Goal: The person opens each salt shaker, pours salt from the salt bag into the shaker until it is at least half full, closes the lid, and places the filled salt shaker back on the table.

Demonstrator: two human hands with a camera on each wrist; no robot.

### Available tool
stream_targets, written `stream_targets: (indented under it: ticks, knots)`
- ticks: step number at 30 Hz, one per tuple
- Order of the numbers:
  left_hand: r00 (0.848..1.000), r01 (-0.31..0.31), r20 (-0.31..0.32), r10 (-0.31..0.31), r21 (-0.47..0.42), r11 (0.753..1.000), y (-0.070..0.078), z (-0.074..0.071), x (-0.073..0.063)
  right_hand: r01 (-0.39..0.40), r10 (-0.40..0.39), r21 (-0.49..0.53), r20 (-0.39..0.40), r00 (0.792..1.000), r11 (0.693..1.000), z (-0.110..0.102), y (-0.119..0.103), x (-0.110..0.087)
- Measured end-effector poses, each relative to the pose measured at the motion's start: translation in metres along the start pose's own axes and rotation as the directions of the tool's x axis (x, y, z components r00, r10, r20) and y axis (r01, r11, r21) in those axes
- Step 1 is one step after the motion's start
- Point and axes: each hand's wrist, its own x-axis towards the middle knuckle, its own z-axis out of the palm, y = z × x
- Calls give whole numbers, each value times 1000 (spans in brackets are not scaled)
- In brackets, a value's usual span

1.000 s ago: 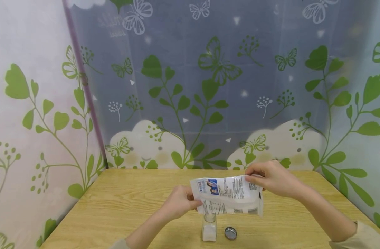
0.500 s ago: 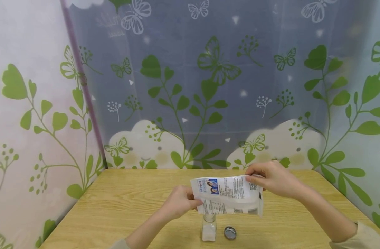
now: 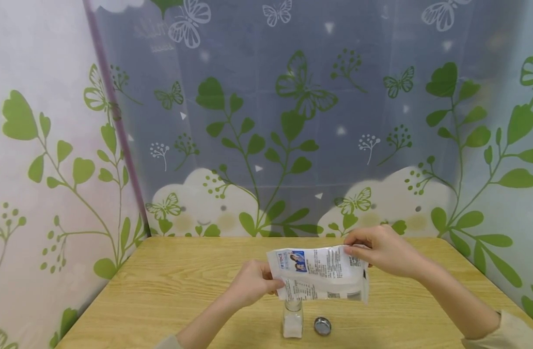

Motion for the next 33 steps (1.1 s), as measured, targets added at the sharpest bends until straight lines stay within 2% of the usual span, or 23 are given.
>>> stream_targets:
  ticks: [33]
  knots:
    - [999,-40,7,39,16,999,2,0,0,-11,11,-11,-4,1000,1000,-1,-3,1]
